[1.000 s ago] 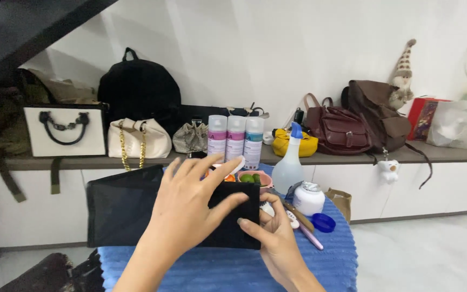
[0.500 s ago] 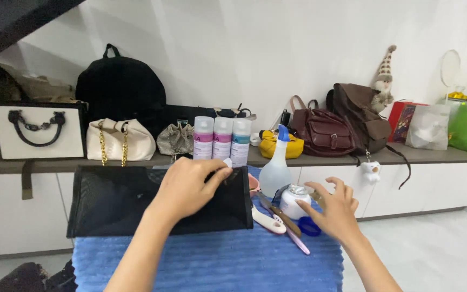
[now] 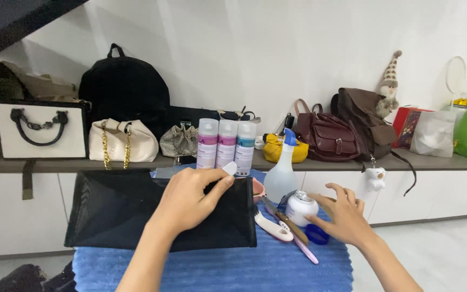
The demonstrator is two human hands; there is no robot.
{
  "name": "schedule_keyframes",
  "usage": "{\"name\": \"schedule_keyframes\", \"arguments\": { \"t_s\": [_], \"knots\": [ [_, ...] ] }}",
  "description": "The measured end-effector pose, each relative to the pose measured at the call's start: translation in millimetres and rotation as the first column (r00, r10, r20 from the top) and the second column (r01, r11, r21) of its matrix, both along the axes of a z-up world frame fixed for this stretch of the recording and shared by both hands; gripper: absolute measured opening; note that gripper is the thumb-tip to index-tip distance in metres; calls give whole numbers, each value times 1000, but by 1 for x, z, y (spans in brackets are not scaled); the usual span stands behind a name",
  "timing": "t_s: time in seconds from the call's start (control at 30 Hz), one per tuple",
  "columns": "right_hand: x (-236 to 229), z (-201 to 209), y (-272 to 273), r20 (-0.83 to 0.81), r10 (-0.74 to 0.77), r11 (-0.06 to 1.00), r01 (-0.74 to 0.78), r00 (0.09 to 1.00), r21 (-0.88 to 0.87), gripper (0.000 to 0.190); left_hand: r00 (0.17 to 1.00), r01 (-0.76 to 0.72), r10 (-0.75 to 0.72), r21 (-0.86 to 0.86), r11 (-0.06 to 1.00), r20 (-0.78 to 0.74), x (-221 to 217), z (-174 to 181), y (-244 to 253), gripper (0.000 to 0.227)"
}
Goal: A person is inspecting a black mesh bag by turning it inside out and checking the seams and material quality.
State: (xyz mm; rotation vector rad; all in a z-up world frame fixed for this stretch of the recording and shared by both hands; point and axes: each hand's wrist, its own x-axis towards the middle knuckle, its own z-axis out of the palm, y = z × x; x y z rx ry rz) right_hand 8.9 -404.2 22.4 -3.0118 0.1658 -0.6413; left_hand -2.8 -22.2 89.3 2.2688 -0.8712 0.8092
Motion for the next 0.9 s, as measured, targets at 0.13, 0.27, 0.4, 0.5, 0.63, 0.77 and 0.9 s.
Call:
{"name": "schedule_keyframes", "arguments": {
  "t_s": [0.13,0.27,0.4,0.5,0.63,0.77,0.9],
  "knots": [
    [12,-8,-13,72,50,998,-53,996,43,47,996,76,-72,-74,994,57,-1,-3,2,32],
    [19,-8,-15,98,84,996,-87,992,19,63,992,116,-111,-106,988,56,-1,-5,1,33],
    [11,-12,-11,-34,65,993,-68,997,-99,63,991,126,-120,-116,985,60,0,-6,1,34],
    [9,-21,-18,235,139,988,-150,962,27,48,993,117,-113,-121,986,38,-1,-6,1,34],
    [-2,-14,7,477,247,924,-353,843,146,55,995,98,-97,-94,991,15,0,-6,0,37],
    [-32,14,73,581,492,807,-590,649,-23,59,993,115,-112,-83,990,37,2,-7,2,39],
    [-56,43,120,516,683,721,-588,516,-365,56,989,145,-143,-82,986,28,2,-8,5,41]
  ]
}}
